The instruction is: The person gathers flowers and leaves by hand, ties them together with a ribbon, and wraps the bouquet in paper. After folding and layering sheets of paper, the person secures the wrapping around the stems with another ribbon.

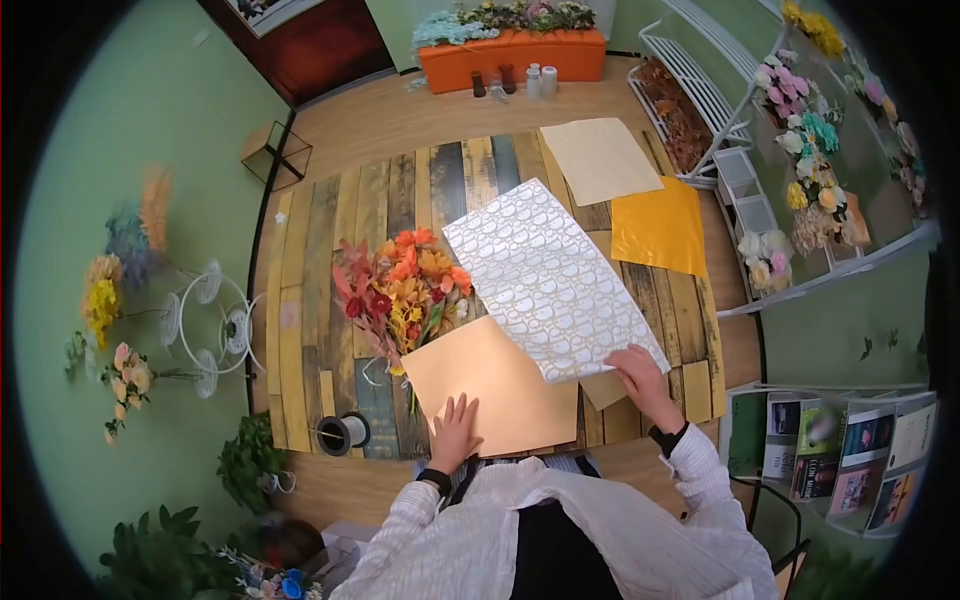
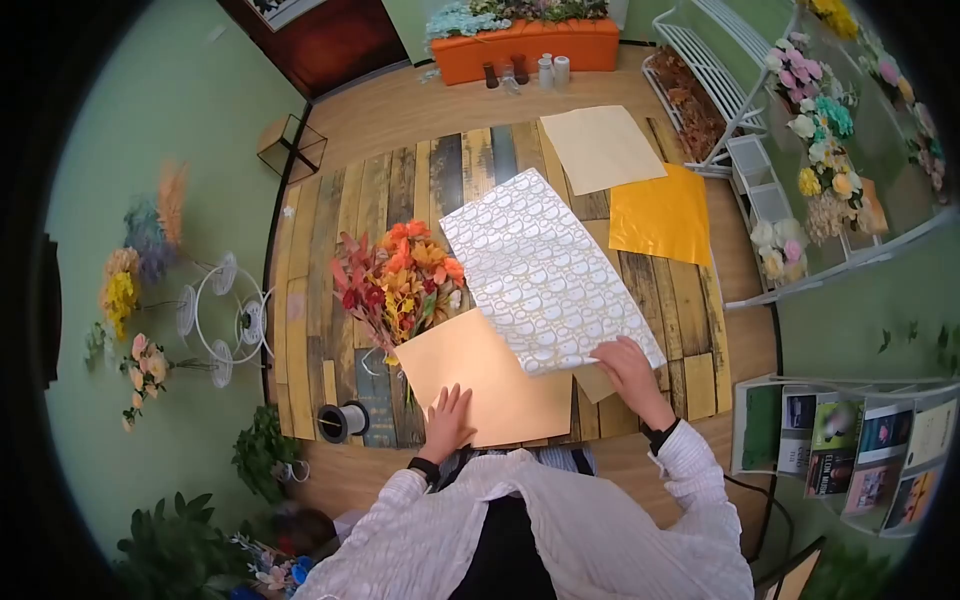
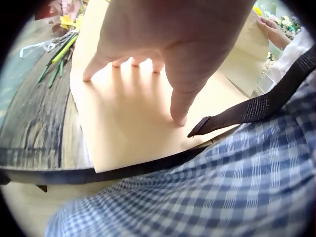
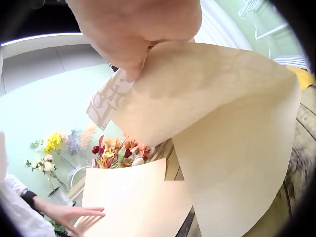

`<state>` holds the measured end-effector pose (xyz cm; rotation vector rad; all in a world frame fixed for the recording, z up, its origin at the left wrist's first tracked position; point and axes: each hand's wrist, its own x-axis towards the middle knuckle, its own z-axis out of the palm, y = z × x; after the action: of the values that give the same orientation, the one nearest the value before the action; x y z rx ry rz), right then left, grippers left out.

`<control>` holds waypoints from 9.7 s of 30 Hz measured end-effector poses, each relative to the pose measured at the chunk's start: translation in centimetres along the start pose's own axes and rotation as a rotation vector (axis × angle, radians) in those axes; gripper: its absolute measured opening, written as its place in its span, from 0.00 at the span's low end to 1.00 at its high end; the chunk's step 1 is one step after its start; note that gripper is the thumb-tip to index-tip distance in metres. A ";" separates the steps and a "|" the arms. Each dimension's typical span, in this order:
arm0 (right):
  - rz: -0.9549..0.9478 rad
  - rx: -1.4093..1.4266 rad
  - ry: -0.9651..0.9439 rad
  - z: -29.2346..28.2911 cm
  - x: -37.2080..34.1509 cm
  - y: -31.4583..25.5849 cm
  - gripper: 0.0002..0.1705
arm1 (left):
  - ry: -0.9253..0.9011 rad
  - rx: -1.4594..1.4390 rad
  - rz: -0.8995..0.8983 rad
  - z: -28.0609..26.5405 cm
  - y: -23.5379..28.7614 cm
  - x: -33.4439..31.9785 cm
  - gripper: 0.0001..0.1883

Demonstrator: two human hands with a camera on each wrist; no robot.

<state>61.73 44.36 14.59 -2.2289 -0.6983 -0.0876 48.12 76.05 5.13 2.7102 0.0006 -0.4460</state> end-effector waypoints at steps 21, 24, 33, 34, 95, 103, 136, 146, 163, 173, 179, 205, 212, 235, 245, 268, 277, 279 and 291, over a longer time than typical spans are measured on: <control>0.367 -0.068 -0.073 -3.4 -9.6 -1.4 0.36 | 0.056 -0.646 0.492 -5.8 7.7 10.7 0.07; 0.395 -0.232 -0.249 -2.7 -13.1 1.3 0.44 | -0.086 -0.658 0.477 -5.8 6.3 8.5 0.07; 0.309 -0.256 -0.219 1.3 -15.1 3.7 0.41 | -0.016 -0.642 0.516 -3.6 4.2 7.0 0.06; 0.258 -0.265 -0.198 1.9 -15.1 4.3 0.36 | -0.024 -0.639 0.514 -3.6 4.2 7.3 0.06; 1.185 -0.197 0.857 7.8 -14.0 9.5 0.13 | -0.035 -0.290 0.058 1.1 4.2 10.8 0.14; 1.285 -0.143 0.843 8.3 -13.6 8.5 0.12 | 0.277 -0.111 0.372 2.6 10.8 8.5 0.22; 0.461 -0.474 -0.156 9.7 -10.4 5.1 0.33 | 0.025 0.270 0.157 2.0 11.9 16.8 0.45; 0.282 -0.630 -0.335 8.8 -7.3 4.5 0.33 | 0.018 0.283 0.063 0.9 12.0 17.6 0.55; 0.409 -0.230 0.243 6.6 -5.2 2.8 0.39 | -0.010 -0.370 -0.060 -3.5 6.7 19.4 0.35; 1.429 1.005 0.220 3.8 -13.5 12.0 0.18 | -0.095 -0.479 -0.108 -2.3 1.2 14.4 0.17; 1.132 1.564 0.324 5.2 -13.9 8.0 0.18 | -0.102 -0.613 0.188 -0.9 0.7 11.2 0.11; 1.188 0.947 0.595 10.0 -16.4 7.2 0.07 | 0.149 -0.268 0.095 0.6 3.1 10.5 0.20; 1.040 0.944 0.677 7.1 -13.0 10.9 0.12 | 0.242 0.177 0.224 -0.2 8.2 8.6 0.27; 0.096 -0.332 -0.340 12.8 -6.1 3.8 0.35 | 0.162 -0.128 0.299 2.9 8.9 9.0 0.29; 0.228 -0.375 -0.370 13.3 -6.9 2.9 0.36 | 0.205 0.047 0.222 4.8 10.9 10.4 0.24; 0.170 -0.278 -0.297 14.7 -7.2 2.9 0.33 | 0.196 -0.041 0.153 6.0 12.7 10.7 0.26; 0.147 -0.264 -0.310 13.7 -7.0 3.7 0.35 | 0.197 0.029 0.090 7.1 13.0 10.5 0.27; 0.142 -0.259 -0.312 13.4 -6.8 3.8 0.35 | 0.201 0.047 0.080 7.3 13.0 10.5 0.27; 0.141 -0.360 -0.441 7.0 -9.3 8.1 0.37 | 0.235 0.045 0.048 7.8 13.6 10.5 0.27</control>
<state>56.88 40.69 1.76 -2.6721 -0.8027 0.3889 56.60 59.93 0.26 2.7838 -0.0102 -0.1132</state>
